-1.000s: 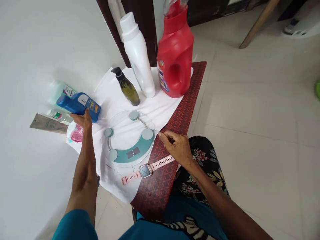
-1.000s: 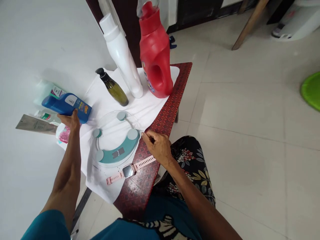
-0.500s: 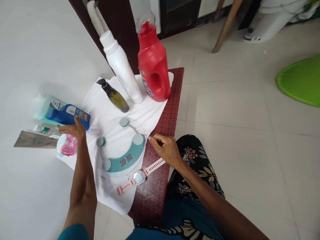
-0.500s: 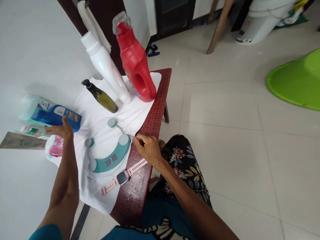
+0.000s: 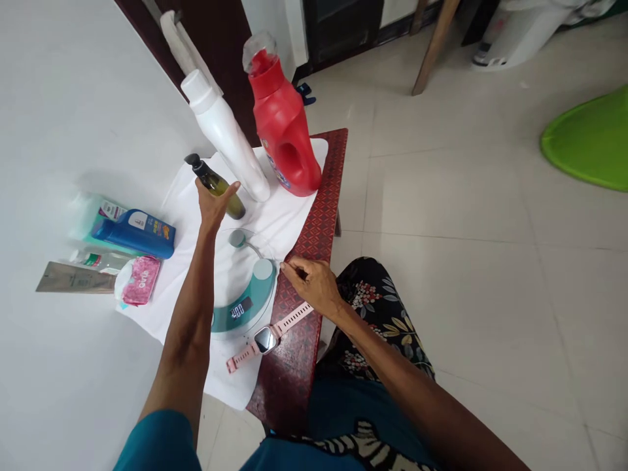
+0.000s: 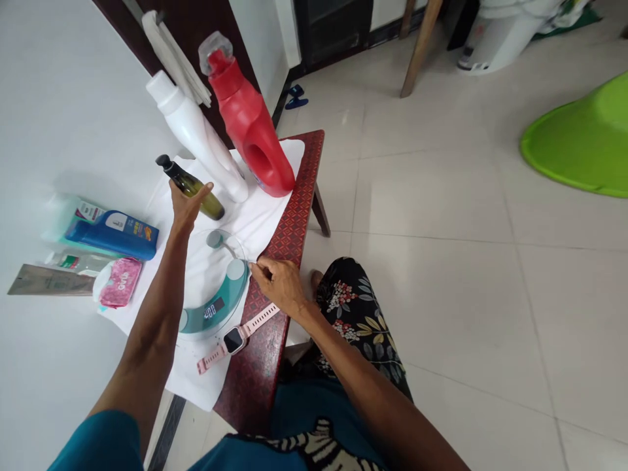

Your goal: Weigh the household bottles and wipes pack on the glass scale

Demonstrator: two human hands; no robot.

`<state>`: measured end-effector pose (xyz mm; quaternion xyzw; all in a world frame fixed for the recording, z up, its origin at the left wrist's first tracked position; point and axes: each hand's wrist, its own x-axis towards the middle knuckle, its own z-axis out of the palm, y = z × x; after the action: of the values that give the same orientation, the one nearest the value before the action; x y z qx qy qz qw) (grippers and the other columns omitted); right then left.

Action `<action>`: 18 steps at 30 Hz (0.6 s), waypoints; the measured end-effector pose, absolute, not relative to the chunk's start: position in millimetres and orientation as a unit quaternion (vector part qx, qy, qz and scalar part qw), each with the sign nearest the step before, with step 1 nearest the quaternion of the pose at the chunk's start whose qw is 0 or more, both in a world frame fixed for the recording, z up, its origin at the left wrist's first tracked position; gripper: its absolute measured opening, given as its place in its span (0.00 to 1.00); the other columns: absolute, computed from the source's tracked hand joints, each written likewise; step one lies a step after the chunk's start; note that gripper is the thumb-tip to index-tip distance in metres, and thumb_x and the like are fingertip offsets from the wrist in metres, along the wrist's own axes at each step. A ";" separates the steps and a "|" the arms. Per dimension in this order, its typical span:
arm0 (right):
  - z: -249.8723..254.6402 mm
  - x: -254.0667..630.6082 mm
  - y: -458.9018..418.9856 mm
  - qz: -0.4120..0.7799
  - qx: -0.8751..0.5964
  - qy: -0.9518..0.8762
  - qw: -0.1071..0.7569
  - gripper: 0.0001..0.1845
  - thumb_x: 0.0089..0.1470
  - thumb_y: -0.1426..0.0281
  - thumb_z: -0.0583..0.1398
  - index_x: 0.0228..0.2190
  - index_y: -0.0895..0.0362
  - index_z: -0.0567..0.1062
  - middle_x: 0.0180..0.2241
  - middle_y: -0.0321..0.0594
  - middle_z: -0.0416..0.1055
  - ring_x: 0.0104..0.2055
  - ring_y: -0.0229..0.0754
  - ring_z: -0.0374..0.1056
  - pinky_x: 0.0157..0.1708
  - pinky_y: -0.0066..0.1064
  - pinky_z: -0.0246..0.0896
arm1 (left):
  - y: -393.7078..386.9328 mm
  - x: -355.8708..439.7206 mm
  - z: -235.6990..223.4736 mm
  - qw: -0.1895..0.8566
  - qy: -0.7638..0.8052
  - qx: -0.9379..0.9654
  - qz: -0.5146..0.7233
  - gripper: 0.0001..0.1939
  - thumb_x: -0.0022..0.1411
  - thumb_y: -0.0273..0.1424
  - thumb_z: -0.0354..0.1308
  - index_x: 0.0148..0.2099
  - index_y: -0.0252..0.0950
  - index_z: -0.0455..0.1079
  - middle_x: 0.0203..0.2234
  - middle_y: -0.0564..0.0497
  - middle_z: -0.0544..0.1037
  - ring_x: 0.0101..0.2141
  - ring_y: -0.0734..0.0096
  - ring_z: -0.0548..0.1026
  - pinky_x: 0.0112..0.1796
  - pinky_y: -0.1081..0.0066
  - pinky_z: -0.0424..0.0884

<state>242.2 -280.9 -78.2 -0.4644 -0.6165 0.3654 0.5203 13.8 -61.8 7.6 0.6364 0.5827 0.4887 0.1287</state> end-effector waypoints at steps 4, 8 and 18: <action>-79.6 241.9 -280.3 0.367 -0.465 -0.612 0.523 0.25 0.68 0.57 0.58 0.20 0.52 0.62 0.18 0.32 0.64 0.22 0.36 0.60 0.28 0.31 0.52 | -60.2 21.0 11.1 0.088 0.653 0.570 0.490 0.27 0.50 0.35 0.76 0.46 0.38 0.65 0.41 0.47 0.78 0.46 0.54 0.80 0.50 0.56 0.76; -79.9 241.8 -279.6 0.372 -0.467 -0.612 0.519 0.25 0.68 0.58 0.57 0.20 0.52 0.62 0.18 0.32 0.65 0.23 0.36 0.60 0.28 0.31 0.51 | -81.7 11.8 22.1 0.075 0.634 0.546 0.542 0.27 0.52 0.40 0.76 0.46 0.37 0.67 0.41 0.49 0.79 0.46 0.56 0.81 0.48 0.56 0.77; -80.1 243.1 -281.3 0.374 -0.466 -0.617 0.512 0.26 0.68 0.54 0.57 0.21 0.52 0.63 0.19 0.31 0.62 0.23 0.36 0.57 0.28 0.33 0.51 | -246.2 -29.5 73.4 0.076 0.572 0.648 0.498 0.27 0.56 0.43 0.77 0.53 0.39 0.77 0.49 0.45 0.83 0.51 0.50 0.83 0.58 0.46 0.78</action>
<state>243.1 -281.3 -80.1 -0.4661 -0.6172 0.3740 0.5119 -29.5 -246.2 73.4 0.6477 0.5718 0.4977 0.0761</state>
